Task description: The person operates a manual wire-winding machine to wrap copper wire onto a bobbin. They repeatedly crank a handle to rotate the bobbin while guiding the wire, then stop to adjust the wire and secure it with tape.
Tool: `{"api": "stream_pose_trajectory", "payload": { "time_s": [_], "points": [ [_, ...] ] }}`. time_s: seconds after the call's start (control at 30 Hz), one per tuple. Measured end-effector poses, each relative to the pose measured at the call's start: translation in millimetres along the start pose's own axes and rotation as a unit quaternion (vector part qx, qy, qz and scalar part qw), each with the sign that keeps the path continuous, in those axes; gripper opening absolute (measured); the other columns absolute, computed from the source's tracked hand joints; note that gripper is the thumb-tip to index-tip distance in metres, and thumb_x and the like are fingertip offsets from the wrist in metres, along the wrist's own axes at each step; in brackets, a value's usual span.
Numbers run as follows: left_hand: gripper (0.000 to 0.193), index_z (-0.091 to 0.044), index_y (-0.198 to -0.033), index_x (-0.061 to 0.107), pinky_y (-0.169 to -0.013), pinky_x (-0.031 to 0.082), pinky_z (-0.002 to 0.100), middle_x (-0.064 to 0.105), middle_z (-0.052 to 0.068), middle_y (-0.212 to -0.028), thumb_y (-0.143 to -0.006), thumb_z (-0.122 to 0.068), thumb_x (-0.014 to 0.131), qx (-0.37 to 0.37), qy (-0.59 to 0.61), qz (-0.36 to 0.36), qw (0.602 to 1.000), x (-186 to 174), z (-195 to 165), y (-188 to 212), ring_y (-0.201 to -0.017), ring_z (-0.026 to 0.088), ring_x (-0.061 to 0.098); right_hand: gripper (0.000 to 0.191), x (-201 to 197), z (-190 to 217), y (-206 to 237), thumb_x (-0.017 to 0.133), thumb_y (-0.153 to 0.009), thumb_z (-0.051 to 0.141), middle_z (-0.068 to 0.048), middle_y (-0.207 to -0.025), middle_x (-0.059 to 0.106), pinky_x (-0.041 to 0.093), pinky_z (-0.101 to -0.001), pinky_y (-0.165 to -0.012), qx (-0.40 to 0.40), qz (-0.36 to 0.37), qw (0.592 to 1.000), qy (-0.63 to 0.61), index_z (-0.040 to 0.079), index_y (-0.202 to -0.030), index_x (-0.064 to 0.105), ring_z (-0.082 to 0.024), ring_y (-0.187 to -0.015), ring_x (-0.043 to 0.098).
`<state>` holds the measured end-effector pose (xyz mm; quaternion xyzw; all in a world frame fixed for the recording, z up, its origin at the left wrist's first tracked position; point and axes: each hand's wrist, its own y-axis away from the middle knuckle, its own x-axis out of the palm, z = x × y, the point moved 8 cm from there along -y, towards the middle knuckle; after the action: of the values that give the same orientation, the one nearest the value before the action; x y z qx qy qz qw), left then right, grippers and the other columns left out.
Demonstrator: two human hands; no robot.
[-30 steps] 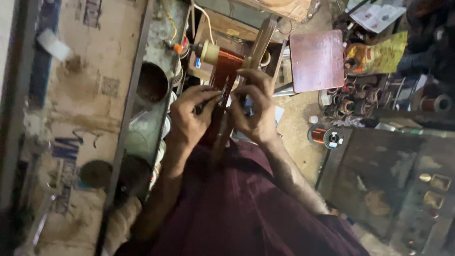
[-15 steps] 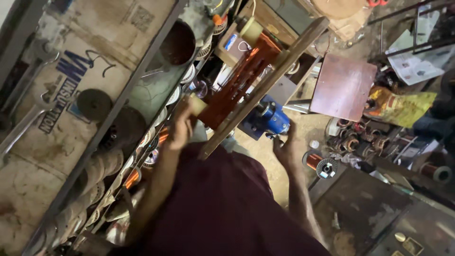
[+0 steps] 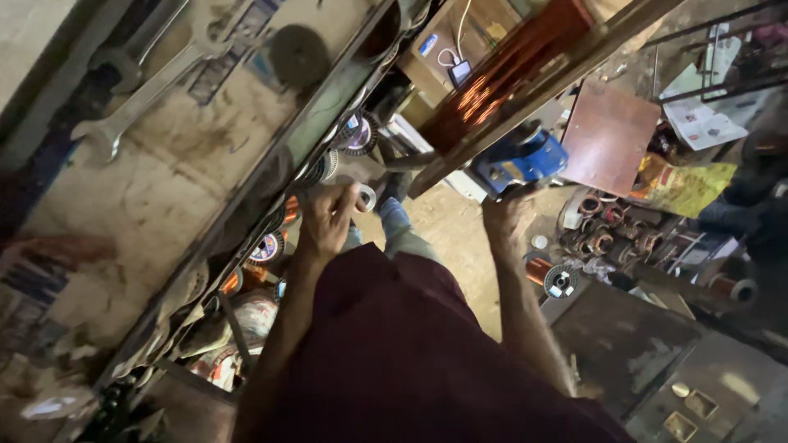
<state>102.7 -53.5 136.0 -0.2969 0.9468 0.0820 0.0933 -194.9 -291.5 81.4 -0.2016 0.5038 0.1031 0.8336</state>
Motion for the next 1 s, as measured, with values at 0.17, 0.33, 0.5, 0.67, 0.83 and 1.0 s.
{"api": "stream_pose_trajectory", "payload": {
  "time_s": [0.17,0.33,0.5,0.67,0.83,1.0],
  "points": [
    [0.031,-0.002,-0.092,0.063,-0.066,0.046,0.038,0.058,0.012,-0.077,-0.111,-0.026,0.056,0.069,-0.03,-0.024,0.997,-20,37,37,-0.07,0.023,0.058,0.079,-6,13,-3,0.071,-0.1,0.019,-0.02,-0.081,0.07,0.05,-0.0544,-0.062,0.02,0.017,0.999,0.038,-0.022,-0.136,0.014,-0.043,-0.065,0.065],
    [0.033,-0.001,-0.09,0.063,-0.061,0.045,0.037,0.059,0.012,-0.072,-0.105,-0.03,0.06,-0.01,-0.021,0.02,1.0,-14,86,48,-0.065,0.02,0.057,0.079,-8,11,-1,0.067,-0.09,0.014,-0.027,-0.088,0.069,0.052,-0.0534,-0.069,0.05,0.078,0.996,0.014,-0.02,-0.134,0.012,-0.045,-0.078,0.067],
    [0.048,0.0,-0.075,0.057,-0.056,0.041,0.039,0.053,0.01,-0.063,-0.107,-0.035,0.057,-0.024,0.038,0.072,0.996,-2,104,46,-0.059,0.016,0.051,0.091,-36,10,-7,0.068,-0.081,0.011,-0.037,-0.106,0.061,0.054,-0.052,-0.084,0.071,0.102,0.992,-0.029,-0.028,-0.142,0.013,-0.051,-0.097,0.064],
    [0.052,0.002,-0.076,0.057,-0.056,0.035,0.04,0.048,0.011,-0.059,-0.107,-0.039,0.053,-0.016,-0.004,0.079,0.997,10,105,30,-0.055,0.016,0.047,0.039,-81,28,-11,0.071,-0.092,0.019,-0.032,-0.098,0.067,0.05,-0.0576,-0.073,0.114,0.141,0.983,0.041,-0.01,-0.113,0.056,-0.052,-0.088,0.065],
    [0.049,0.002,-0.085,0.064,-0.055,0.036,0.038,0.051,0.012,-0.061,-0.106,-0.041,0.053,-0.02,0.031,0.057,0.998,24,109,13,-0.061,0.013,0.045,0.028,-131,52,-26,0.06,-0.11,0.023,-0.021,-0.072,0.066,0.045,-0.0505,-0.057,-0.015,0.03,0.97,0.239,0.004,-0.092,0.068,-0.041,-0.063,0.063],
    [0.049,0.002,-0.089,0.068,-0.056,0.041,0.036,0.062,0.01,-0.065,-0.105,-0.042,0.055,-0.014,0.072,0.017,0.997,34,121,0,-0.063,0.011,0.053,0.043,-160,50,-76,0.051,-0.122,0.02,-0.008,-0.067,0.068,0.045,-0.0394,-0.052,-0.151,-0.142,0.965,0.159,0.007,-0.084,0.065,-0.026,-0.054,0.061]
  ]
}}
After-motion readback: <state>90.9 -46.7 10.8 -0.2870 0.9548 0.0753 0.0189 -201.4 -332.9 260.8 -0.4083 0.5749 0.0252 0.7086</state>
